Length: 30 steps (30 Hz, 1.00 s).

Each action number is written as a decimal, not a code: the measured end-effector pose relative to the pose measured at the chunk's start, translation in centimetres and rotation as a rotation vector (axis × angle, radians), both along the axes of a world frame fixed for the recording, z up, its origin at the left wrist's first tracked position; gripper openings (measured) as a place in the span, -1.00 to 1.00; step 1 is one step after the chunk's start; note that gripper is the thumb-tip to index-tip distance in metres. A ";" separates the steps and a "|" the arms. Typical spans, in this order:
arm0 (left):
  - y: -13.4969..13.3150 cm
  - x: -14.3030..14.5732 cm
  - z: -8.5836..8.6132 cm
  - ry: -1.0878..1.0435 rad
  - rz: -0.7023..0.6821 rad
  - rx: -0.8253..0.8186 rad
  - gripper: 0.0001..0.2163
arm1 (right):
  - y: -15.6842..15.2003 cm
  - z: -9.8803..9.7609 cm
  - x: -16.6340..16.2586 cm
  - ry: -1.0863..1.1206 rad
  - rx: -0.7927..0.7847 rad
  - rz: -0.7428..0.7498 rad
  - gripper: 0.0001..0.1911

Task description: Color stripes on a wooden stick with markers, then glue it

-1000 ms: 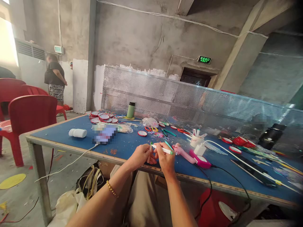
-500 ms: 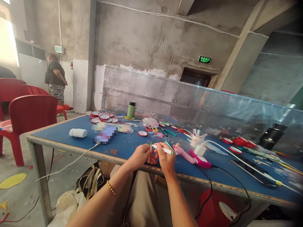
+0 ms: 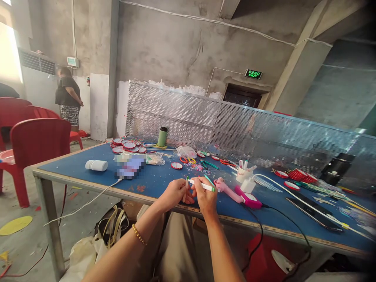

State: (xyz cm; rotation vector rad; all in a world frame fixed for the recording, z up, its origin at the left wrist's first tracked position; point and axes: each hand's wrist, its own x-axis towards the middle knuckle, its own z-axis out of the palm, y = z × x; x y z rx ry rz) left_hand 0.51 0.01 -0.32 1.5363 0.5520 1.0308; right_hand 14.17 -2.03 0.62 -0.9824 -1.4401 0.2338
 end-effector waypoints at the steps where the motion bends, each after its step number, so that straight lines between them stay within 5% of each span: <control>1: 0.0 0.0 0.0 0.000 0.000 0.001 -0.78 | 0.0 0.0 0.0 -0.002 -0.003 0.001 -0.71; 30: 0.0 -0.1 0.0 0.001 -0.005 -0.010 -0.74 | -0.2 0.1 0.0 0.008 -0.005 -0.032 -0.70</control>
